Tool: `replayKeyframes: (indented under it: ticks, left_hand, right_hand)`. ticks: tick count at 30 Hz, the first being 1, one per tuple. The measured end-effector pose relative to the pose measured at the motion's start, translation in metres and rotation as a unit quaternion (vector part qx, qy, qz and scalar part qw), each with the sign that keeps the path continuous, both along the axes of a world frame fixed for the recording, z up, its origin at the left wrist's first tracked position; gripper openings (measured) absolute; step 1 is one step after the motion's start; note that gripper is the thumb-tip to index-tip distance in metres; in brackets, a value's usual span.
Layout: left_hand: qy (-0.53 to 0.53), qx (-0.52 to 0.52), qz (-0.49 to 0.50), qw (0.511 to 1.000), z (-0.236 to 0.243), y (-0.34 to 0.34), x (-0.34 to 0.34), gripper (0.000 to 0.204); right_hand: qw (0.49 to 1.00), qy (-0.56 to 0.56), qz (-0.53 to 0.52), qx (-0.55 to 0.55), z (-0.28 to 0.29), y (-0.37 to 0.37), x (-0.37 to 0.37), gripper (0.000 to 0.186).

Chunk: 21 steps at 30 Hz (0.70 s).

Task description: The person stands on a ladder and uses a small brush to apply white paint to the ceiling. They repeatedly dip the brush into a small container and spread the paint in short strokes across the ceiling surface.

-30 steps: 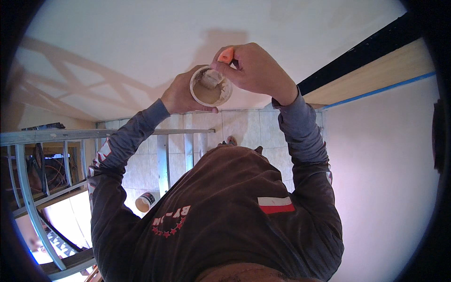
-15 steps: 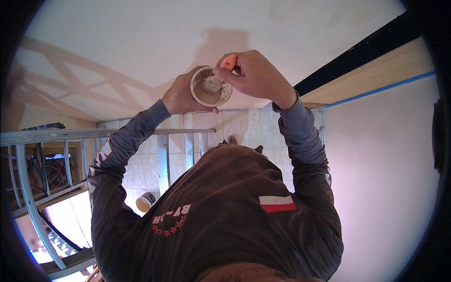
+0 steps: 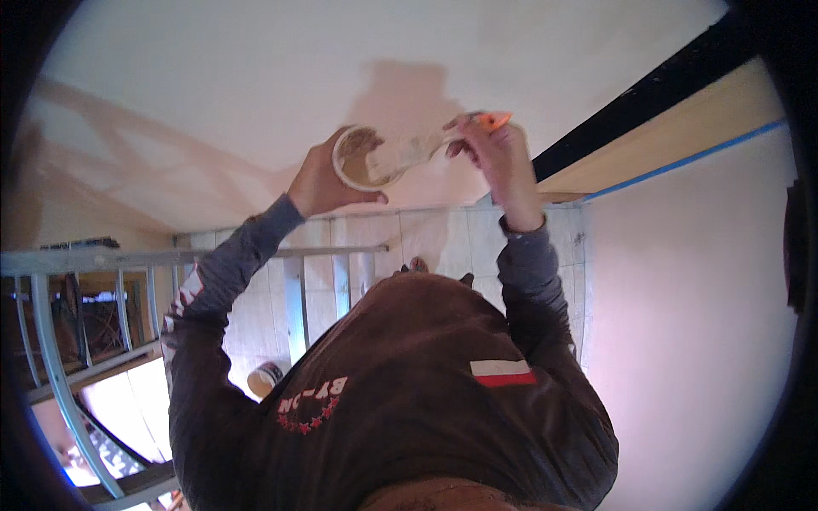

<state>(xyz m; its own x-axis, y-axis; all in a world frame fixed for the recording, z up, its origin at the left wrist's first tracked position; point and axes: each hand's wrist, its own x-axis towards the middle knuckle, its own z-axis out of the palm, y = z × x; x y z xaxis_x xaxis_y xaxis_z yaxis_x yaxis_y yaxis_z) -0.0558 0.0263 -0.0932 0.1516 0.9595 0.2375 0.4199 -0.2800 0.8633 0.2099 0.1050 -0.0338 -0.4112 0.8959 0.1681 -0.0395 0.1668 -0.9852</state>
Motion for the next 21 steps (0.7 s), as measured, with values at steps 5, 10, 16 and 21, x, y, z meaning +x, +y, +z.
replayKeyframes:
  ticks: [5,10,16,21]
  left_hand:
    - [-0.044,-0.010,0.012,0.999,-0.002,0.001,0.003,0.094]
    - [-0.058,0.012,0.011,0.998,-0.006,0.002,-0.002,0.090]
    - [-0.085,0.001,0.003,0.996,-0.007,0.004,-0.001,0.090]
    - [-0.062,-0.008,0.026,0.998,-0.008,0.001,-0.001,0.090]
  right_hand:
    - [0.992,0.037,-0.033,-0.112,-0.023,-0.005,0.006,0.026]
    - [0.993,0.078,-0.047,-0.073,-0.024,-0.010,0.008,0.026]
    - [0.995,0.065,-0.069,0.013,-0.015,-0.021,0.015,0.022]
    - [0.994,0.068,-0.085,0.020,-0.021,-0.027,0.020,0.021]
